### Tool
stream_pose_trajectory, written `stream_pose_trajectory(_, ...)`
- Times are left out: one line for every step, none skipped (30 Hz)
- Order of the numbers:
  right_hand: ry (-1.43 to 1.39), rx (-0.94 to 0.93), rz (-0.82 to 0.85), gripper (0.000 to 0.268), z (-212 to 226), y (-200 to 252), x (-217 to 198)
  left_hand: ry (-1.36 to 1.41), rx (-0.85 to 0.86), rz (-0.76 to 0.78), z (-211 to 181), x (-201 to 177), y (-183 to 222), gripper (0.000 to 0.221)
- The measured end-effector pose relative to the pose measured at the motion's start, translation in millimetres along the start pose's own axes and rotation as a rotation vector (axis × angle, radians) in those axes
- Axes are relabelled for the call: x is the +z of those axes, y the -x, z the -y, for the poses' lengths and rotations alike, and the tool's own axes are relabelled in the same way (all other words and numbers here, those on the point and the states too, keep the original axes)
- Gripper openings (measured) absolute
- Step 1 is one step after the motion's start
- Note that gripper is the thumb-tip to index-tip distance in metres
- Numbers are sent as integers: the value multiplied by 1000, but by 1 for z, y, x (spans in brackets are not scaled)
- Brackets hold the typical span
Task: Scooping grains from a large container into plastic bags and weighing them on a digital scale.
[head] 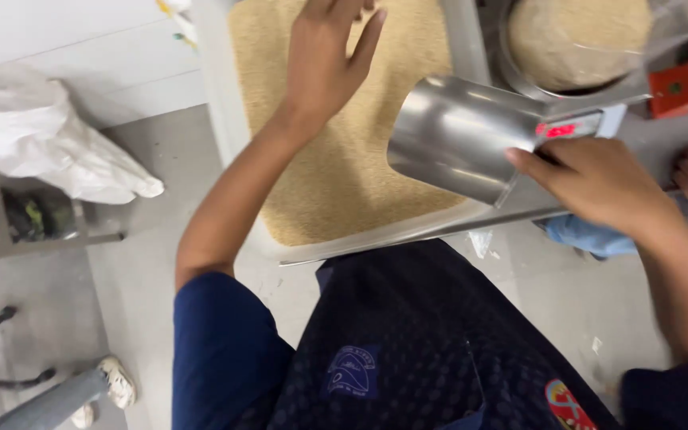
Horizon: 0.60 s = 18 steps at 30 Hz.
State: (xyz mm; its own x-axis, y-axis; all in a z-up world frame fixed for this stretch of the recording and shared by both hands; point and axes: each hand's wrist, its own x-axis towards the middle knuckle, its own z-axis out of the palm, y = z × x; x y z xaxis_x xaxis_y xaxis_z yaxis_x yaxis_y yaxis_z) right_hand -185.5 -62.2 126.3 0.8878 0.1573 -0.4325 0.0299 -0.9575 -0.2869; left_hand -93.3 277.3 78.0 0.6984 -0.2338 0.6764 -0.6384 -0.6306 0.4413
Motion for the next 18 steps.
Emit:
stream_pose_trajectory(86,-48,101,76,9,-27,5,1,-28,-36,-5,-19,8,11)
stream_pose_trajectory(89,-69,101,76,17,-56,21,-19,-33,-42,-11,-34,20,11)
stream_pose_trajectory(136,-80,161,81,26,-86,36,-2,-96,-41,-17,-48,31,12)
stream_pose_trajectory(185,-91,220,86,36,-116,50,15,-160,-40,-22,-61,42,15)
stream_pose_trajectory(185,-110,217,86,51,-139,68,-3,-162,-45,-29,-76,53,15)
stream_pose_trajectory(77,-152,185,76,66,-163,86,-7,-267,-65,-36,-89,65,18)
stream_pose_trajectory(-33,-190,154,66,79,-186,104,-7,-371,-85,-44,-100,76,21)
stream_pose_trajectory(-32,-204,154,66,92,-203,121,-21,-372,-91,-44,-109,90,21)
stream_pose_trajectory(-62,-179,177,65,104,-218,138,-39,-410,-105,-46,-117,104,20)
stream_pose_trajectory(-91,-153,201,63,115,-233,155,-57,-448,-120,-47,-124,118,19)
stream_pose_trajectory(-90,-151,206,63,128,-226,152,-55,-454,-118,-49,-130,128,19)
stream_pose_trajectory(-90,-137,259,64,139,-220,148,-61,-499,-133,-51,-136,138,19)
stream_pose_trajectory(-94,-108,301,64,144,-213,141,-53,-533,-143,-52,-138,144,18)
stream_pose_trajectory(-97,-92,297,64,141,-204,133,-38,-528,-136,-52,-140,146,18)
stream_pose_trajectory(52,-155,278,70,136,-196,122,-57,-580,-134,-51,-139,146,18)
stream_pose_trajectory(202,-215,261,78,130,-187,111,-75,-633,-130,-51,-138,145,17)
stream_pose_trajectory(204,-201,251,78,108,-170,90,-60,-622,-131,-50,-134,138,17)
stream_pose_trajectory(60,-250,-86,72,87,-152,70,-44,-626,-110,-50,-131,131,15)
